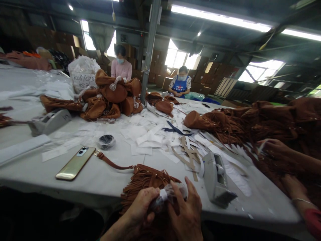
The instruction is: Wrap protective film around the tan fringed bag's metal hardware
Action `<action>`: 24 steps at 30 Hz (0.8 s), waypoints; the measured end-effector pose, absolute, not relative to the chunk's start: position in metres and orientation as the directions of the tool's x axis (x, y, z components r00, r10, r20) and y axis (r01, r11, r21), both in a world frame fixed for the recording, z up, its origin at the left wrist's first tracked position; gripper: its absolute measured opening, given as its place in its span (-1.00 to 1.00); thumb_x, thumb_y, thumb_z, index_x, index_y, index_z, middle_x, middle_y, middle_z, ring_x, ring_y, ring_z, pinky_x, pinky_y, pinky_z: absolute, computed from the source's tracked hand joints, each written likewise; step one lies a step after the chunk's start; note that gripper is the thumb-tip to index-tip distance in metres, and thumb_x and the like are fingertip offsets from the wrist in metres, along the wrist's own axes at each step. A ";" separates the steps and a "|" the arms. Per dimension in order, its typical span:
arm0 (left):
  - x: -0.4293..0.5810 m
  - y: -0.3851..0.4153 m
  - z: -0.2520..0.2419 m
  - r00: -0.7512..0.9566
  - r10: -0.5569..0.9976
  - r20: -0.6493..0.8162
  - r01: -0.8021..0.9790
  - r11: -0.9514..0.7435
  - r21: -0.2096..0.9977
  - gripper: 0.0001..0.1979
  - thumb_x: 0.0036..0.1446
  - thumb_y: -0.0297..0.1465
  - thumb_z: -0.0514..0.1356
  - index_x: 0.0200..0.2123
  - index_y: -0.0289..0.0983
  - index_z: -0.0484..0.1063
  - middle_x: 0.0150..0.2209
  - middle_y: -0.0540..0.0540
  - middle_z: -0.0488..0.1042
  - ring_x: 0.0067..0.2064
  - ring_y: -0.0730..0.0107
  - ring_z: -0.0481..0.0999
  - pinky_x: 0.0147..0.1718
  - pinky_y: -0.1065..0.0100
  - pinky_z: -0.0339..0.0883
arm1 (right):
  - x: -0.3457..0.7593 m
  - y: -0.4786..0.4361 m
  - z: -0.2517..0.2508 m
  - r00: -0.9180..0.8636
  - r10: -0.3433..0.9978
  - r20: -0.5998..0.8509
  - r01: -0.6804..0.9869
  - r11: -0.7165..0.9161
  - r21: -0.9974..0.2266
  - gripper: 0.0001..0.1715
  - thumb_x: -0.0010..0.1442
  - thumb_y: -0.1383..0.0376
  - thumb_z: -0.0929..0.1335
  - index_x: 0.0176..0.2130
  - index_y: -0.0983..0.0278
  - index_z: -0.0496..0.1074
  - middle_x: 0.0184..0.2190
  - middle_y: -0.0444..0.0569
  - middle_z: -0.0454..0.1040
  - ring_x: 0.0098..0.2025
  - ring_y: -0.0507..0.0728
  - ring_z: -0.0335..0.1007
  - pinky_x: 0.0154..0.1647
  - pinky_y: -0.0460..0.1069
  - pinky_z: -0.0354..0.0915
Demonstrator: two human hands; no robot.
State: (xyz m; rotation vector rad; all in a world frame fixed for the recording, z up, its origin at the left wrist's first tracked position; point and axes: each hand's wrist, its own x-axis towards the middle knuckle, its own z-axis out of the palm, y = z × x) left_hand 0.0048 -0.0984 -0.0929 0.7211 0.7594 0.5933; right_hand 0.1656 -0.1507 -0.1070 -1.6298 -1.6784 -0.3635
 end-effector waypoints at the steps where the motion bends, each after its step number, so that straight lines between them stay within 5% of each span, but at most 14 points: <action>1: 0.005 -0.098 -0.093 0.596 0.705 -0.383 -0.216 0.601 0.770 -0.54 0.05 0.02 0.18 -0.43 -0.31 0.26 -0.59 0.03 0.35 -0.78 0.71 0.09 -0.85 0.61 -0.17 | 0.169 -0.148 -0.106 0.025 0.759 0.651 0.941 0.202 -0.272 -0.60 0.19 0.25 0.28 0.03 0.15 0.42 0.08 0.10 0.37 0.12 0.34 0.28 0.06 0.26 0.24; 4: 0.006 -0.095 -0.092 0.588 0.739 -0.329 -0.217 0.536 0.816 -0.54 0.05 0.02 0.19 -0.36 -0.30 0.27 -0.58 0.06 0.36 -0.78 0.67 0.17 -0.85 0.62 -0.10 | 0.177 -0.138 -0.105 0.009 0.825 0.565 0.888 0.253 -0.383 -0.63 0.21 0.33 0.23 -0.01 0.18 0.43 -0.15 0.01 0.53 -0.08 0.19 0.44 -0.01 0.13 0.30; 7: -0.002 -0.081 -0.089 0.528 0.808 -0.261 -0.205 0.419 0.884 -0.47 0.04 0.03 0.19 -0.14 -0.28 0.27 -0.39 -0.02 0.48 -0.74 0.58 0.34 -0.84 0.58 0.05 | 0.189 -0.125 -0.100 0.277 0.820 0.501 0.836 0.052 -0.546 -0.65 0.19 0.20 0.25 -0.09 0.24 0.46 -0.17 0.05 0.54 -0.13 0.21 0.45 -0.05 0.11 0.31; 10: -0.025 -0.058 -0.094 0.270 0.932 -0.240 -0.287 0.316 0.905 -0.53 0.06 -0.08 0.23 -0.11 -0.28 0.29 -0.18 -0.11 0.48 -0.65 0.61 0.41 -0.77 0.58 0.16 | 0.212 -0.110 -0.092 0.572 0.744 0.345 0.699 -0.222 -0.680 -0.47 0.13 0.00 0.26 -0.07 0.28 0.47 -0.18 0.11 0.55 -0.14 0.27 0.46 -0.13 0.08 0.33; 16: -0.089 -0.017 -0.138 -0.216 0.864 -0.454 -0.521 0.292 0.802 -0.91 0.16 -0.53 0.17 -0.24 -0.32 0.36 -0.34 -0.06 0.49 -0.42 0.55 0.51 -0.47 0.57 0.40 | 0.262 -0.092 -0.104 0.692 0.706 0.152 0.645 -0.510 -0.570 -0.33 0.04 -0.07 0.25 -0.06 0.34 0.47 -0.16 0.20 0.53 -0.10 0.36 0.43 -0.09 0.12 0.29; 24: -0.109 -0.009 -0.162 -0.148 0.838 -0.525 -0.594 0.349 0.725 -0.96 0.22 -0.55 0.13 -0.29 -0.36 0.37 -0.36 -0.17 0.53 -0.32 0.32 0.60 -0.34 0.38 0.51 | 0.273 -0.085 -0.139 0.713 0.700 0.034 0.598 -0.582 -0.551 -0.31 0.06 -0.09 0.20 -0.08 0.34 0.46 -0.31 0.17 0.55 -0.19 0.36 0.46 -0.17 0.15 0.32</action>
